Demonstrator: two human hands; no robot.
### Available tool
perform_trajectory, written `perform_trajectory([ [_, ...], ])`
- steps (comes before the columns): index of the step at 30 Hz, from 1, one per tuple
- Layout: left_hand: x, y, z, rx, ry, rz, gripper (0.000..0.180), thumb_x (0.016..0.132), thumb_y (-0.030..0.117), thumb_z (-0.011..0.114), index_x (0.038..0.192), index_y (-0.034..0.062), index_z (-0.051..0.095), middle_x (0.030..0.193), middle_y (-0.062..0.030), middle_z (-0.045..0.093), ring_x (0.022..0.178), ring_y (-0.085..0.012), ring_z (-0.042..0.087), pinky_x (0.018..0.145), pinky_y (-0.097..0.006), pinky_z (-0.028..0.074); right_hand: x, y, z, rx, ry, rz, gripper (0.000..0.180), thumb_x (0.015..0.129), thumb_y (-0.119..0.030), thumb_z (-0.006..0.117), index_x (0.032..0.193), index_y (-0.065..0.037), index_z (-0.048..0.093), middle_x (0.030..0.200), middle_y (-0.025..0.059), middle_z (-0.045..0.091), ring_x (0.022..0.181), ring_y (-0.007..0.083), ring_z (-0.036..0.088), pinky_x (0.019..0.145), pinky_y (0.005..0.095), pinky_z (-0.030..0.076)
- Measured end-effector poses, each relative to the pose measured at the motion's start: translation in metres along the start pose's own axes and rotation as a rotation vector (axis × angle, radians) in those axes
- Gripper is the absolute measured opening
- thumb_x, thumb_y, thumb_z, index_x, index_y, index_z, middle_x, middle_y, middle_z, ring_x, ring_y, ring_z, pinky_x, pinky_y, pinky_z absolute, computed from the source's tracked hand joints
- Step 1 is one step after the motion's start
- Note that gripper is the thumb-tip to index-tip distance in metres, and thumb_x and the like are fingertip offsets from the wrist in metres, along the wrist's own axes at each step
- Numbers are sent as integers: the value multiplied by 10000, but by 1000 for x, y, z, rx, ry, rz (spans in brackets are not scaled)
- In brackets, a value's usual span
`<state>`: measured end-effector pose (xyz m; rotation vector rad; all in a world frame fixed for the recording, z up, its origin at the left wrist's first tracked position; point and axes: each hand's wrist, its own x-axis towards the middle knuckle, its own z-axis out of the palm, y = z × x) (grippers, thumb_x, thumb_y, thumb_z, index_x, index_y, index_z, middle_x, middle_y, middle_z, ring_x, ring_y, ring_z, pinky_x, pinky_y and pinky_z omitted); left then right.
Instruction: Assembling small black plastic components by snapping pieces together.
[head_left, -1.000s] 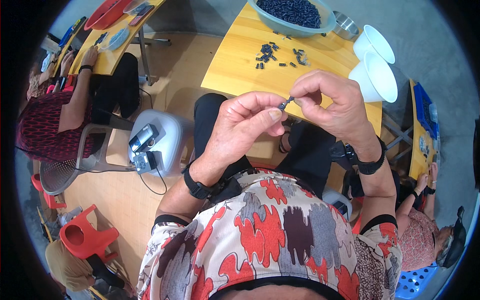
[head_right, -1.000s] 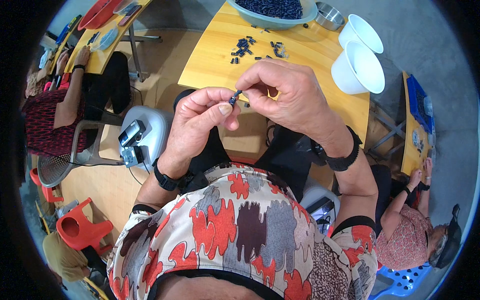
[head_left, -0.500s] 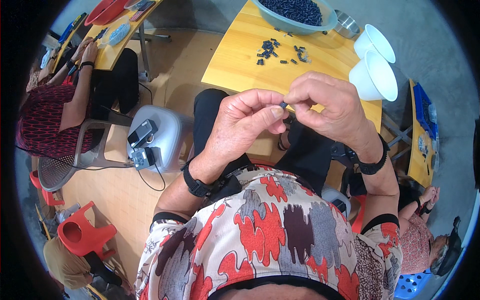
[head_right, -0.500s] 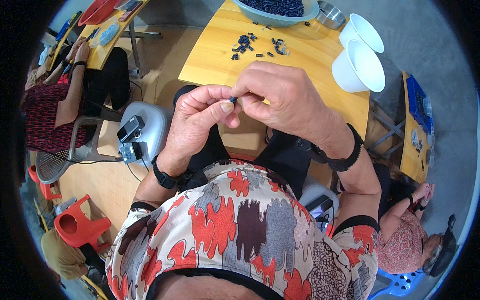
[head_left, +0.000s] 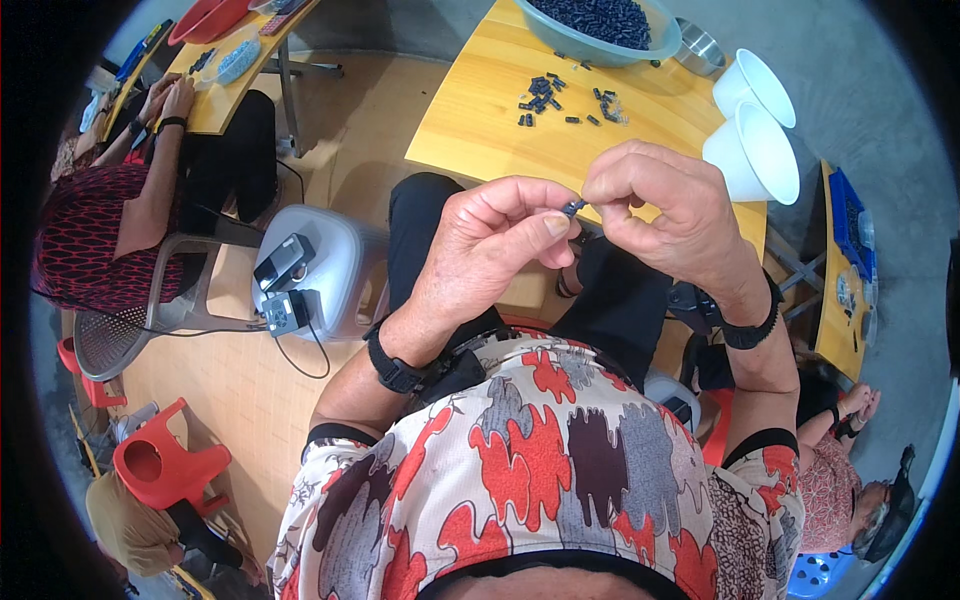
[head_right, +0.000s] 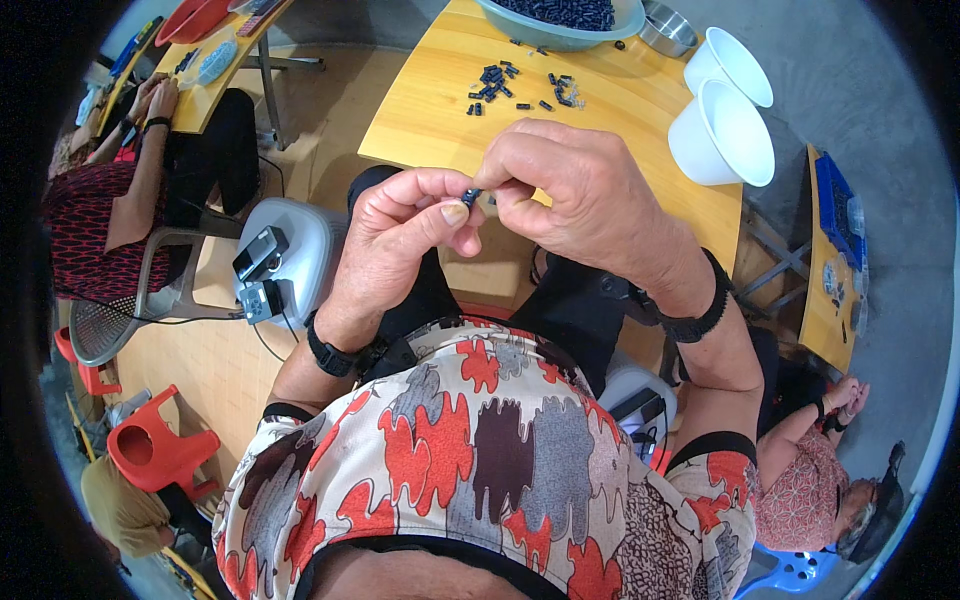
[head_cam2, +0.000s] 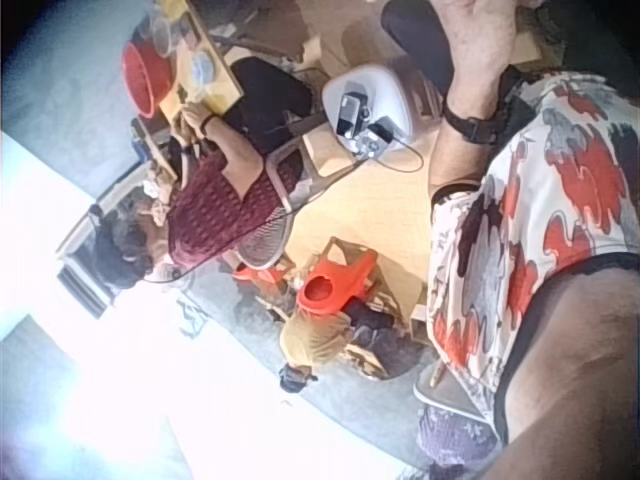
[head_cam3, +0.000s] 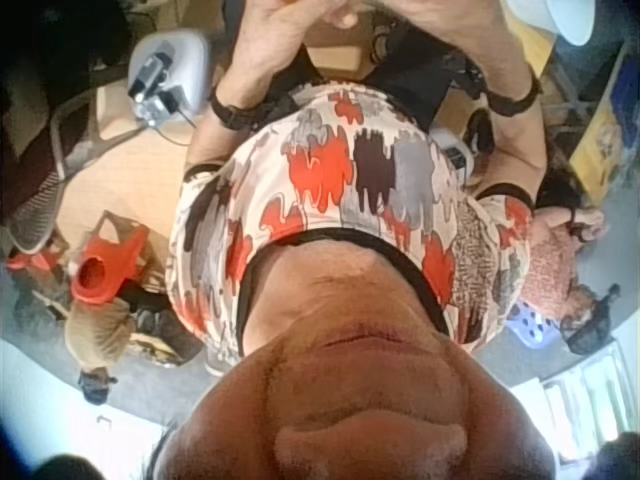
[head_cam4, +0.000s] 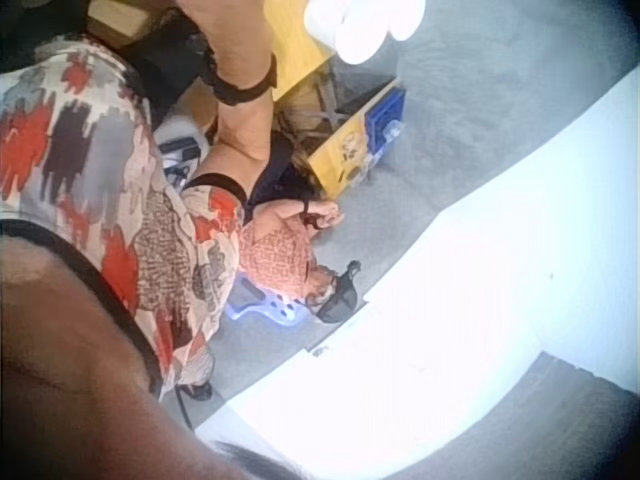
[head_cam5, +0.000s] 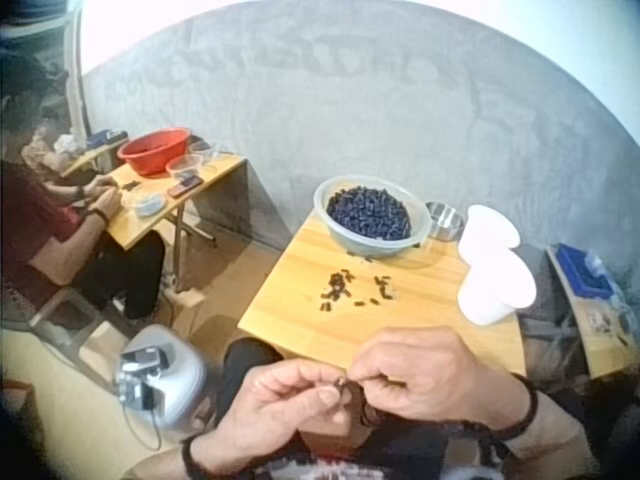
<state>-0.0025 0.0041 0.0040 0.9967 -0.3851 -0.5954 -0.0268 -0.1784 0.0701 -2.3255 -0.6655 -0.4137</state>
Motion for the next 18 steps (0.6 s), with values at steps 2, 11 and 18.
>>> perform_trajectory([
  [2,0,0,0,0,3,-4,176,862,60,563,1025,0,591,833,-85,648,669,-114,620,632,-230,508,0,1,1,-3,-23,-15,115,660,33,609,732,-40,558,671,62,556,605,210,567,530,286,457],
  [11,-1,0,-1,9,11,-14,172,858,56,557,1017,-1,592,824,-84,646,656,-111,614,624,-229,504,5,2,-2,-77,-24,-81,113,649,26,602,724,-43,553,671,68,539,612,223,557,528,301,447],
  [18,-2,-1,-2,20,26,-20,175,857,55,555,1020,5,594,817,-85,645,656,-114,613,620,-230,504,3,4,0,-74,-53,-84,108,648,18,601,725,-42,556,677,66,536,628,224,558,536,307,450],
])
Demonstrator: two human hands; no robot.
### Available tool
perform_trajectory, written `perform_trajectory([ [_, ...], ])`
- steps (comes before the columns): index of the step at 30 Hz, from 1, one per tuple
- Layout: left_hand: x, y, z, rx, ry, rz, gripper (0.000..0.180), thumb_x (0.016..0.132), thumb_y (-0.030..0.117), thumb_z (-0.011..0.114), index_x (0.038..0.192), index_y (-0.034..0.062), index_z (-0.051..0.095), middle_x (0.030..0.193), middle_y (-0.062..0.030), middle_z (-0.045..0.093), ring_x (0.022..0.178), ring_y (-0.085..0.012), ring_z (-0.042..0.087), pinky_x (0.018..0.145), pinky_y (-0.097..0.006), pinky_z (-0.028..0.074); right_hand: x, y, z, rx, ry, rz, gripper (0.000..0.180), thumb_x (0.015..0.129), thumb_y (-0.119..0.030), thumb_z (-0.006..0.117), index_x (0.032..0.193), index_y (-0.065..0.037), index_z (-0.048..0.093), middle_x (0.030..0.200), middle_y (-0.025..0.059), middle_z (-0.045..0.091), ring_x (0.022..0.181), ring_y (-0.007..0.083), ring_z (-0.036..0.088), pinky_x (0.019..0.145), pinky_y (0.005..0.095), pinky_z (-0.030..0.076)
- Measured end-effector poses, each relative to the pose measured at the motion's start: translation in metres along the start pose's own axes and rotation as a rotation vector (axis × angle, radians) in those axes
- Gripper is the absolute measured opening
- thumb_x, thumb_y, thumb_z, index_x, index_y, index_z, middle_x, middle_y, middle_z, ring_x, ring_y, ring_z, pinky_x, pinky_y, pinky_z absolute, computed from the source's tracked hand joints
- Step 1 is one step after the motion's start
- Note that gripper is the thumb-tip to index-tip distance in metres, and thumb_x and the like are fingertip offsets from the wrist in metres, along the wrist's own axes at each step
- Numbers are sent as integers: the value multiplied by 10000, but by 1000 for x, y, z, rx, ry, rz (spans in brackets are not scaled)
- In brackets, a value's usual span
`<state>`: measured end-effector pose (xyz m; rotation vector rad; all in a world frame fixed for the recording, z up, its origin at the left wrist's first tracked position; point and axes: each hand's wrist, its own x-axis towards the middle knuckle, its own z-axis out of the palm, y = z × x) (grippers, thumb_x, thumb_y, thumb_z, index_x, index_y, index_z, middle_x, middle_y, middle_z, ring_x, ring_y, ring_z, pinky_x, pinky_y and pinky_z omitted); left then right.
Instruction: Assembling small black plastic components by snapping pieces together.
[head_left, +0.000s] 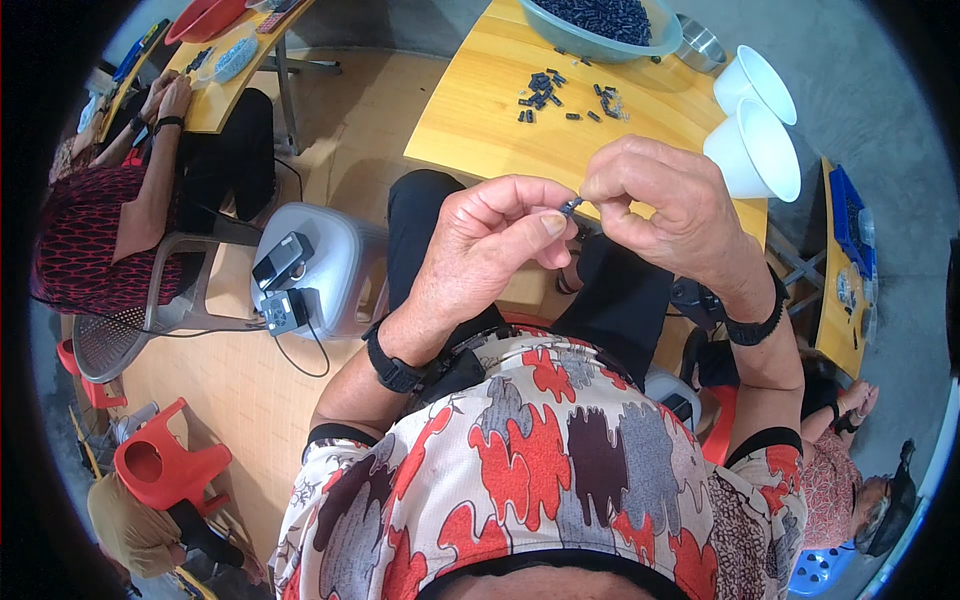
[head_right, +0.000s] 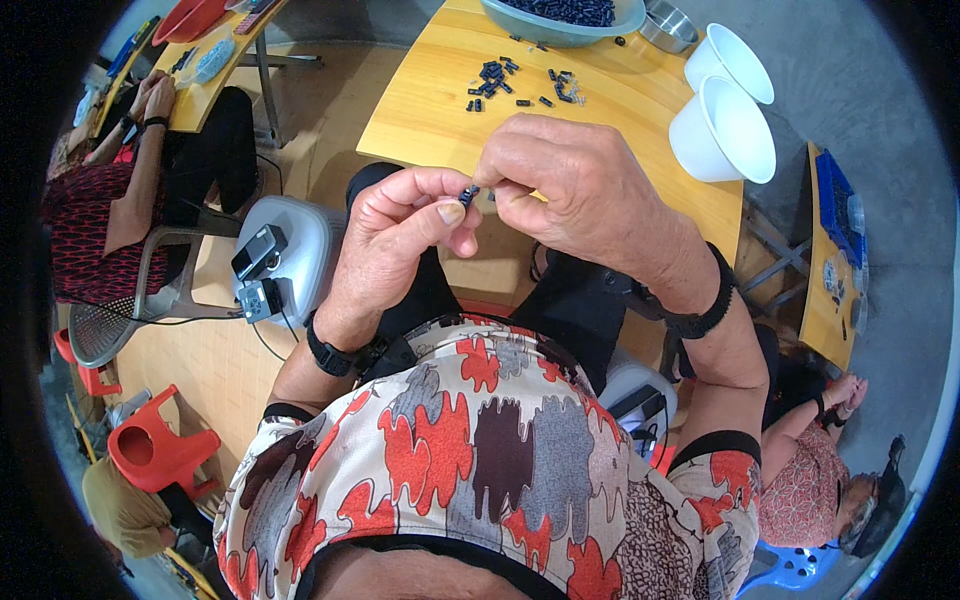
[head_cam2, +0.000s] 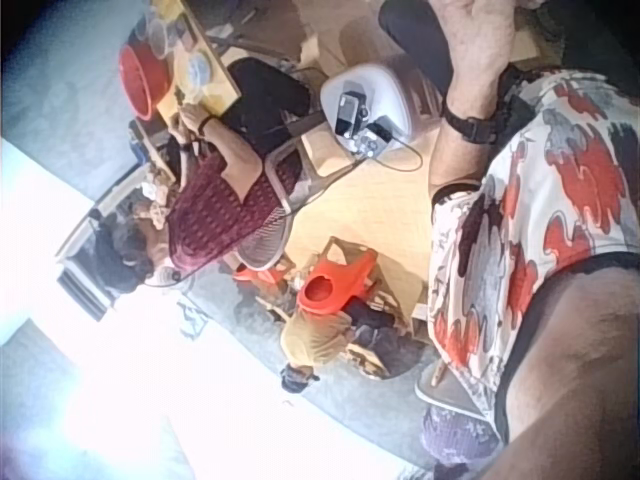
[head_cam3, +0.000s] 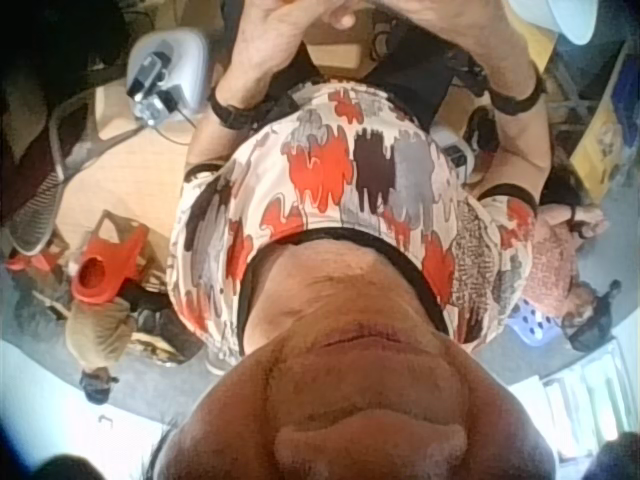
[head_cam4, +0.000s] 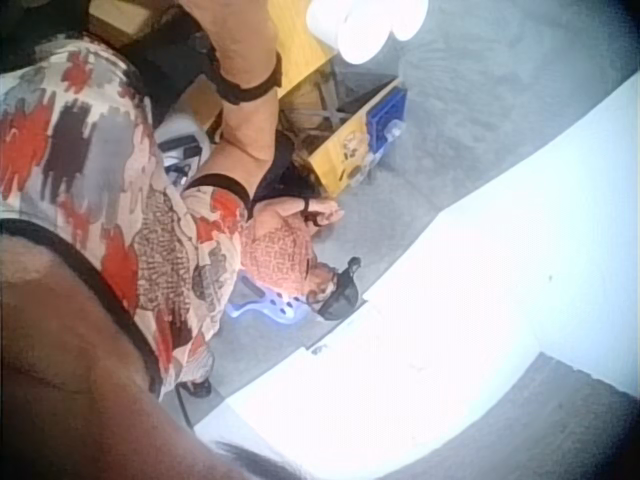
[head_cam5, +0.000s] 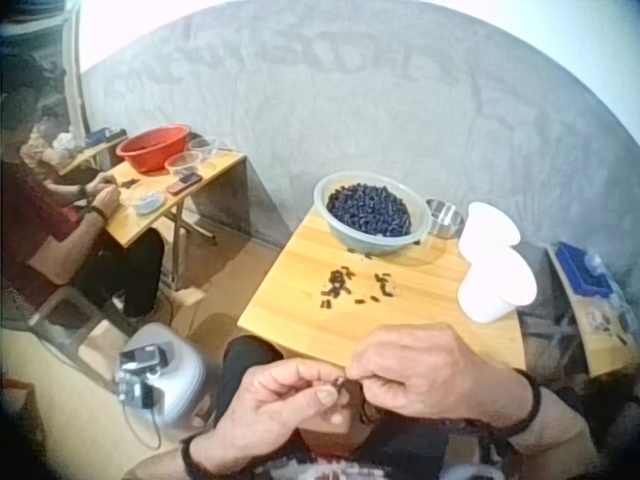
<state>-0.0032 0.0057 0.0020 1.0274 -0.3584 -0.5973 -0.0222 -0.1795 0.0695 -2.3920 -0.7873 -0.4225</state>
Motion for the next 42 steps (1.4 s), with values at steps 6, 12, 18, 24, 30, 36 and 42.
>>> perform_trajectory([
  [6,1,0,-2,-34,-6,-1,154,872,58,550,1001,-10,601,832,-63,637,676,-72,607,639,-197,510,1,2,-1,-12,-54,-23,106,650,15,596,733,-44,563,683,68,535,639,226,562,545,309,453],
  [12,2,0,-2,-31,-5,-25,175,869,65,550,1024,-3,596,831,-74,641,668,-91,614,628,-212,511,4,4,-3,-2,-72,-49,153,622,93,588,735,-7,562,721,73,577,653,214,584,556,283,466],
  [18,1,-3,-4,-37,-1,-46,196,869,64,546,1050,-1,591,842,-81,644,669,-105,617,632,-223,511,5,5,0,-15,-77,-45,109,668,4,589,763,-51,586,691,62,536,647,228,561,560,313,459],
  [24,0,-3,-4,-39,-13,-68,198,875,65,547,1054,-6,592,844,-75,643,674,-105,614,641,-219,508,8,6,-4,-7,-162,-105,127,690,-20,593,814,-47,584,730,69,543,682,242,563,599,321,464],
  [30,0,-4,-6,-34,-44,-88,173,884,68,544,1023,-20,597,847,-68,640,687,-81,616,647,-198,513,13,7,-7,1,-272,-174,161,692,-26,594,852,-39,580,752,88,549,708,267,568,620,341,466],
  [36,1,0,-5,-33,-30,-54,181,875,69,555,1033,-7,596,847,-69,641,686,-92,613,645,-210,508,16,8,-8,54,-255,-142,188,693,-16,592,877,-49,601,774,83,577,725,259,579,625,325,469],
  [42,1,4,-6,-42,19,-15,194,857,63,574,1041,5,595,858,-87,646,680,-115,618,621,-227,510,12,9,-2,198,-154,43,155,714,25,587,841,-51,635,789,57,608,738,207,592,632,285,466],
])
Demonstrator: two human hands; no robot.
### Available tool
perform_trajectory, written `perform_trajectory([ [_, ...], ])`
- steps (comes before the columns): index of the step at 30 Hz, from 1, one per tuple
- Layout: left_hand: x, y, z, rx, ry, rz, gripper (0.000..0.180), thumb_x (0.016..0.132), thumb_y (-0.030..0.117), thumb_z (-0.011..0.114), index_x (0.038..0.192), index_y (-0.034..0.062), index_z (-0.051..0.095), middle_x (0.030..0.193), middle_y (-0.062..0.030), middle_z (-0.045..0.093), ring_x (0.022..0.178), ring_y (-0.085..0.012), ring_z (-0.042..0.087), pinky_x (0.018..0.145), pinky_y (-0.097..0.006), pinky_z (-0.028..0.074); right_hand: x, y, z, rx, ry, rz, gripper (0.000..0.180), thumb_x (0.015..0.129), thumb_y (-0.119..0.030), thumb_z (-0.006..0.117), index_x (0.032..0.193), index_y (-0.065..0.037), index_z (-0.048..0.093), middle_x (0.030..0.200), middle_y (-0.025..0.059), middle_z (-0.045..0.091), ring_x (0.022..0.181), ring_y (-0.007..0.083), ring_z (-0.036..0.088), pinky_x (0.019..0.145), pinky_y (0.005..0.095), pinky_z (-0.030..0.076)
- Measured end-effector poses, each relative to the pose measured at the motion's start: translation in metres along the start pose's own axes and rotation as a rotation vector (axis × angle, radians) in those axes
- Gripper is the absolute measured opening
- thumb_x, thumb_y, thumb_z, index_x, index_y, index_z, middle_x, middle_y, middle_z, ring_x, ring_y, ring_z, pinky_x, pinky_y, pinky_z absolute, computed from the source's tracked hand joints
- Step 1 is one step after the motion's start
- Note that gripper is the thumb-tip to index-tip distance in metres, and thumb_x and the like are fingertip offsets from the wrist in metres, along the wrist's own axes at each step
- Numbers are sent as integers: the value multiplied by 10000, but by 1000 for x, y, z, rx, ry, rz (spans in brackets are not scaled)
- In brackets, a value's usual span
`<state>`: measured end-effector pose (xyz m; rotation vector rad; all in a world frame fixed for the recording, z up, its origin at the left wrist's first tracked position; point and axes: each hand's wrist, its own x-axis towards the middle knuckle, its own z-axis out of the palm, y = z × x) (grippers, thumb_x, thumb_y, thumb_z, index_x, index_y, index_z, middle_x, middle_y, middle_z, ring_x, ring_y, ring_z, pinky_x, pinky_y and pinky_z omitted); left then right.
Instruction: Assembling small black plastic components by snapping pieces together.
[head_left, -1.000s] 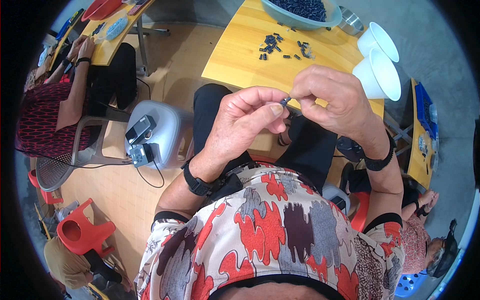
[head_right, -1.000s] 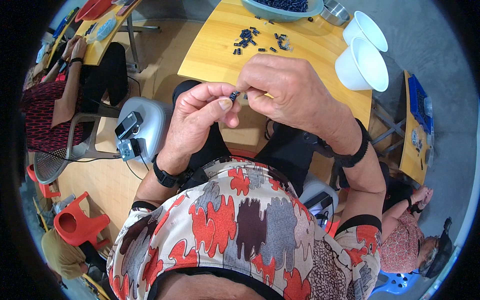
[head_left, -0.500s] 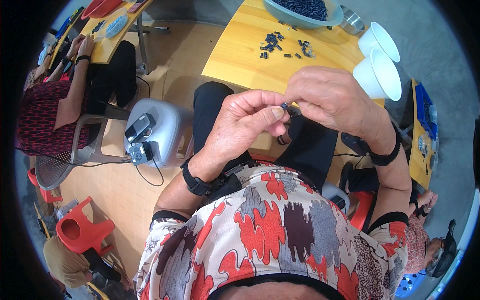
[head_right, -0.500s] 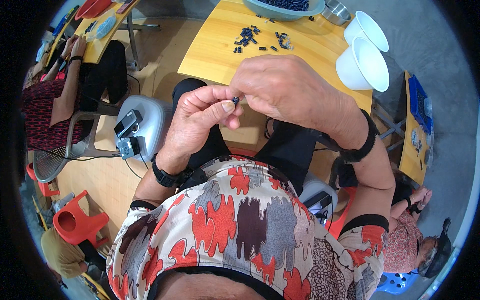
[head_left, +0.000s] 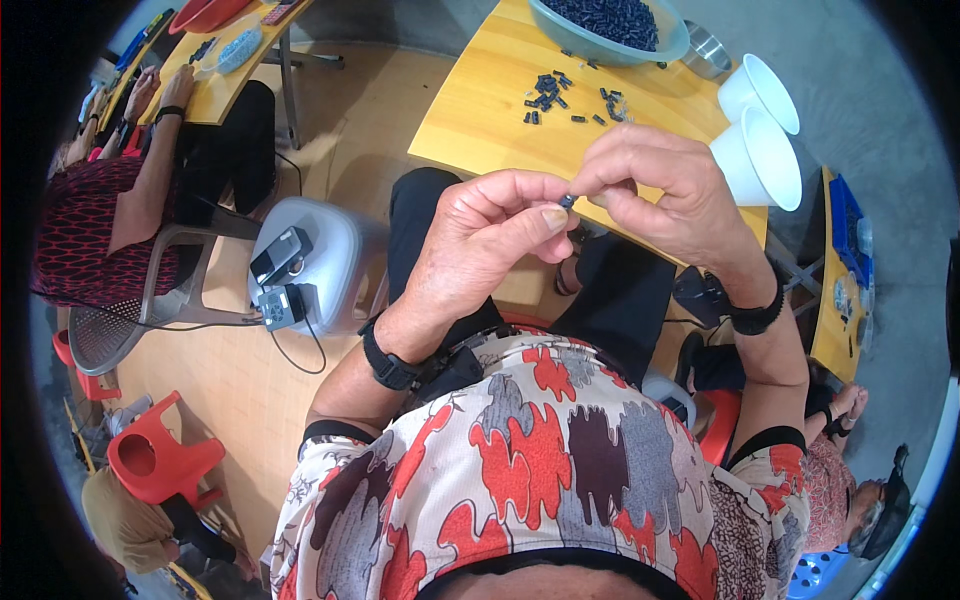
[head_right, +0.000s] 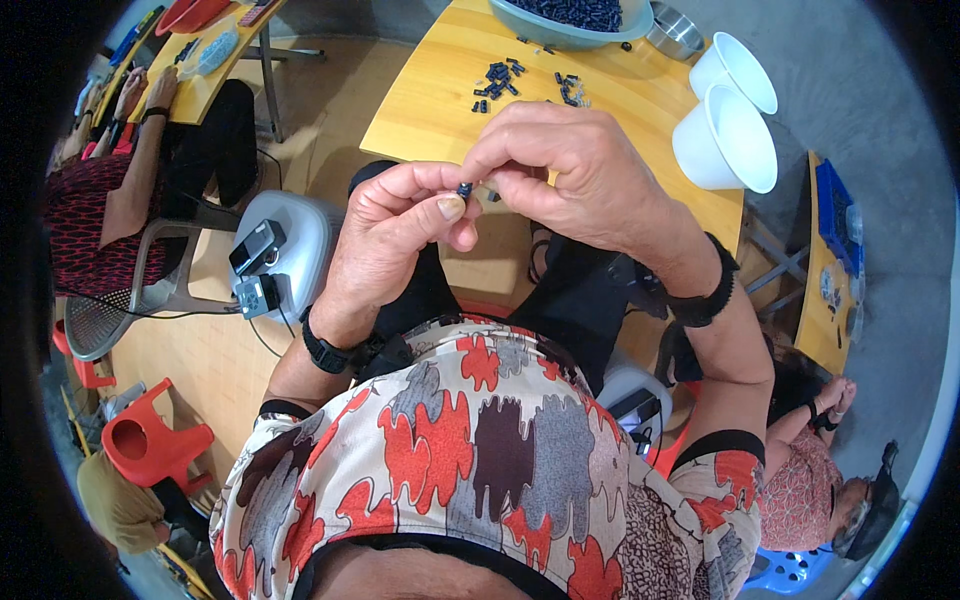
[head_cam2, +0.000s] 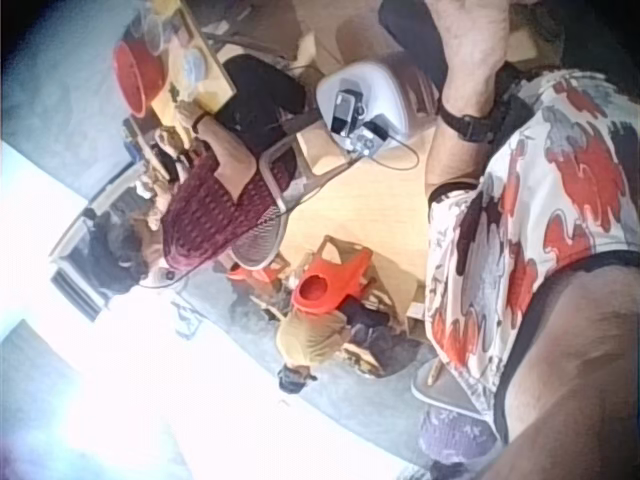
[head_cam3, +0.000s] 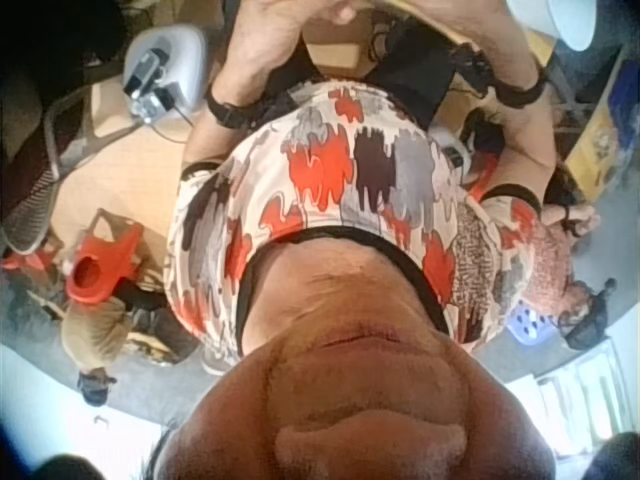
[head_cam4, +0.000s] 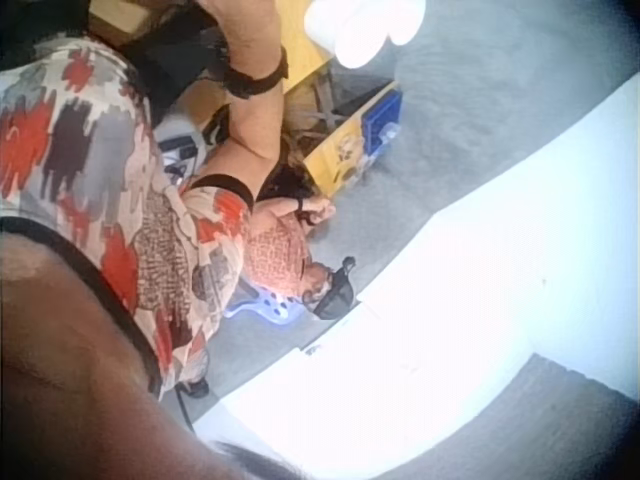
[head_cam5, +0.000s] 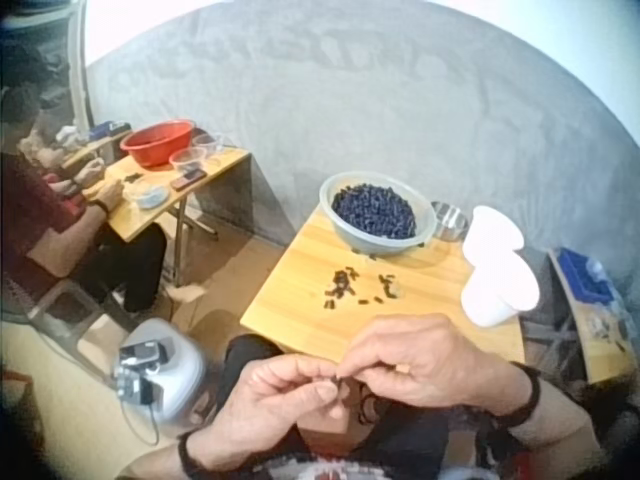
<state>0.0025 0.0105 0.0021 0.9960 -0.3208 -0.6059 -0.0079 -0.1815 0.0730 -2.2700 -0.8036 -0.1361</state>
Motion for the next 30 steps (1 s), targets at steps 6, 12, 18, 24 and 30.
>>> perform_trajectory([
  [6,0,1,-4,-52,-14,13,184,852,63,593,1021,-9,599,863,-73,648,697,-96,624,658,-210,522,-6,8,19,179,149,65,178,727,59,581,861,-38,647,817,53,617,759,176,593,663,266,469],
  [12,-1,2,-5,-60,-15,12,181,844,58,601,1010,-13,603,861,-79,647,697,-100,625,653,-213,524,-14,13,32,423,245,214,133,805,35,568,912,-17,629,852,34,623,773,97,587,691,213,468],
  [18,-1,1,-4,-42,-4,27,177,849,57,593,1012,-11,599,870,-82,645,708,-106,624,666,-225,528,-21,15,26,519,236,233,137,825,-4,591,961,-5,610,866,10,619,789,58,569,710,197,468],
  [24,4,-8,-2,-162,10,57,184,873,59,554,1040,-16,574,939,-115,630,786,-163,634,675,-252,537,-26,16,28,546,242,348,129,820,-46,619,942,-6,626,894,22,628,787,71,575,697,203,465],
  [30,6,-11,-1,-222,10,27,187,882,67,534,1043,-23,567,952,-139,626,818,-202,641,678,-279,546,-29,14,36,338,323,217,117,794,-27,627,909,-12,641,843,45,623,747,101,593,654,207,471],
])
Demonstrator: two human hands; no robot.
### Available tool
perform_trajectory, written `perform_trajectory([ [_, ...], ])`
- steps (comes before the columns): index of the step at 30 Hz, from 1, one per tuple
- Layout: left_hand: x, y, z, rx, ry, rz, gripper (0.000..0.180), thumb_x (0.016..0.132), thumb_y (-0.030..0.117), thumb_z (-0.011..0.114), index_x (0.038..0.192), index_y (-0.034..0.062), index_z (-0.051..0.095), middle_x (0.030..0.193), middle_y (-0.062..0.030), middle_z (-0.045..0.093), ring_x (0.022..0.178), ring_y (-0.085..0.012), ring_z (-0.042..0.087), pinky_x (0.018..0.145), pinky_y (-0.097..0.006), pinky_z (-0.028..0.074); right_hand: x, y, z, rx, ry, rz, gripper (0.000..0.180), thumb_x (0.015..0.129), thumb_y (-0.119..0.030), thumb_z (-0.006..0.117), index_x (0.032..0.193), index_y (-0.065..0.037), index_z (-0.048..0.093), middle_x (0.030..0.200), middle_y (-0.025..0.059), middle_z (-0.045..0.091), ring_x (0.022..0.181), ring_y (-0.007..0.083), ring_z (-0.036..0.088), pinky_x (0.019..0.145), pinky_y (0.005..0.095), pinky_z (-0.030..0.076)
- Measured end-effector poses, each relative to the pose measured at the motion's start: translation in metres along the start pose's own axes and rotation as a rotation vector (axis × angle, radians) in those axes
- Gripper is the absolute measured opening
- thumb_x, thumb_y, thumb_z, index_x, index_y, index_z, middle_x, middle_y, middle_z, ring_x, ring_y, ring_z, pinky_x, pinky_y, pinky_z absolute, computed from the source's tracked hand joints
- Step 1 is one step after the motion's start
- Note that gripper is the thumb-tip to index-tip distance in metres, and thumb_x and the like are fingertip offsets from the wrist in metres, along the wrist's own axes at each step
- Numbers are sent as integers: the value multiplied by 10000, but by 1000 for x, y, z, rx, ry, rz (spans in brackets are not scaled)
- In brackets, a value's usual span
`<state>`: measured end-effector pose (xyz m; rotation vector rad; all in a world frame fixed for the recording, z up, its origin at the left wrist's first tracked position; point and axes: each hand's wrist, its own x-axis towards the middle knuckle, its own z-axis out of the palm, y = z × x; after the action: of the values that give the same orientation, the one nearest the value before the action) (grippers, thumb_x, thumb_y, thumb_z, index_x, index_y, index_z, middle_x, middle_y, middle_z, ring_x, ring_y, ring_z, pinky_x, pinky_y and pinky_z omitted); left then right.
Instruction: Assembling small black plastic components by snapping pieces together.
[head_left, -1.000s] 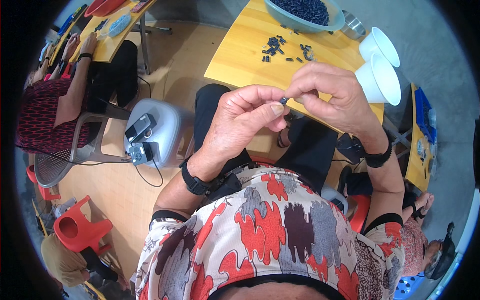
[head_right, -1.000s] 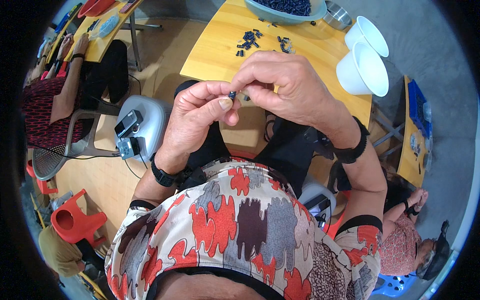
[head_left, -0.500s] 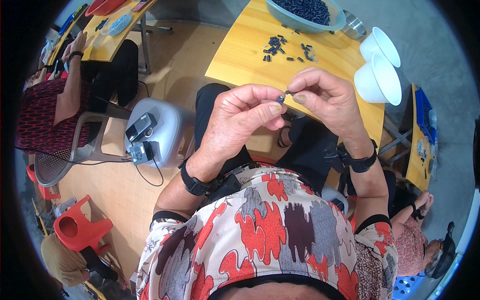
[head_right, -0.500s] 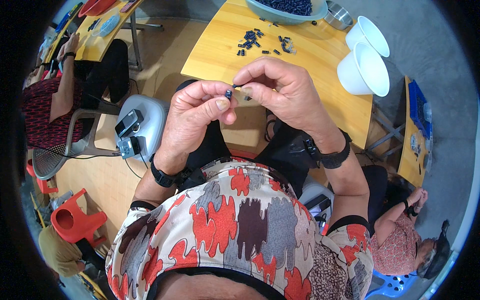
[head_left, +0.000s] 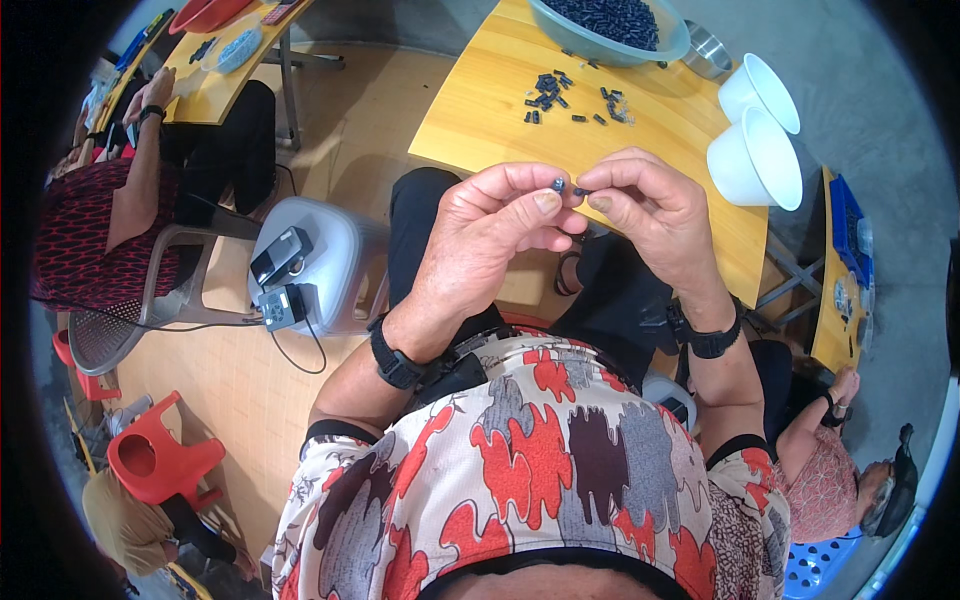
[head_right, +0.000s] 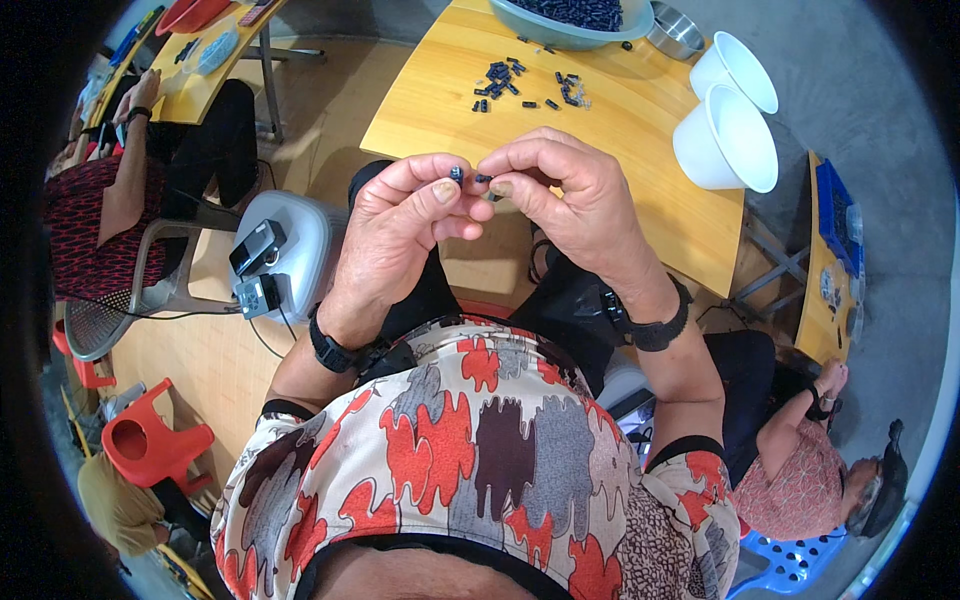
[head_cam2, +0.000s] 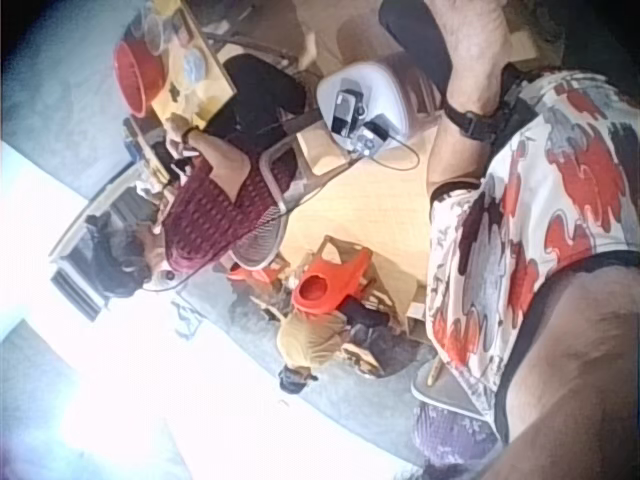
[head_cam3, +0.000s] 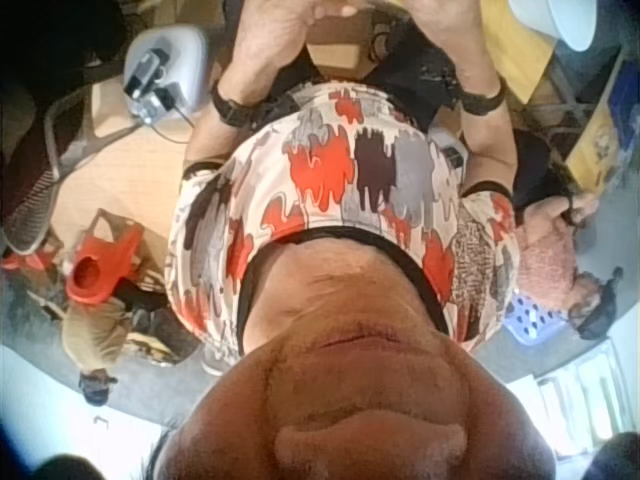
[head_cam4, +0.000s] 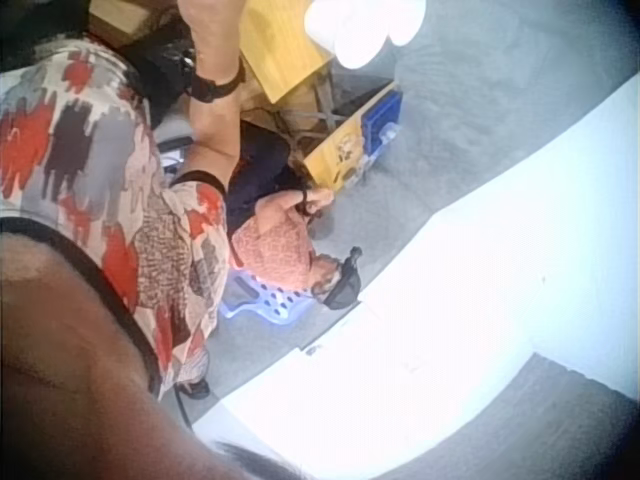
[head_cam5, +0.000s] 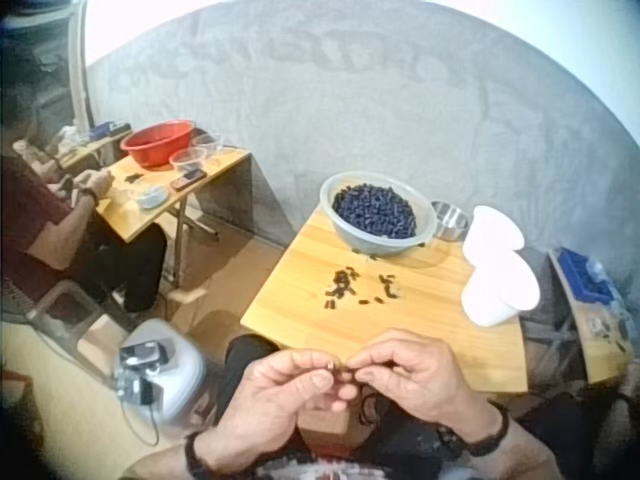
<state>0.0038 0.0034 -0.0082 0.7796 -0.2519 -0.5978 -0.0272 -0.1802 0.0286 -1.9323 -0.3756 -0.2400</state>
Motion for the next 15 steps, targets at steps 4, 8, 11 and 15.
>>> perform_trajectory([
  [4,0,-1,0,29,-27,2,199,889,78,525,1055,-23,566,963,-158,625,818,-203,643,674,-283,547,1,-6,1,-70,15,5,120,774,15,610,887,-9,640,823,48,616,710,94,597,621,206,476],
  [8,-1,0,2,34,-14,-33,190,876,60,546,1043,-27,571,934,-125,636,794,-174,642,681,-258,541,2,-10,1,-55,68,0,106,767,30,605,863,-3,632,809,53,618,673,95,598,597,206,477],
  [11,-2,1,3,72,-11,-25,184,873,63,553,1032,-25,579,920,-118,640,774,-158,641,675,-247,536,6,-19,-2,-153,31,-43,99,766,27,611,858,-4,631,788,54,619,660,95,597,582,211,477],
  [15,-4,4,6,148,-11,-5,176,872,68,559,1020,-24,589,892,-104,645,753,-140,637,664,-230,530,10,-21,-2,-229,-30,-82,104,763,24,614,860,-9,634,765,52,622,649,101,599,571,215,475],
])
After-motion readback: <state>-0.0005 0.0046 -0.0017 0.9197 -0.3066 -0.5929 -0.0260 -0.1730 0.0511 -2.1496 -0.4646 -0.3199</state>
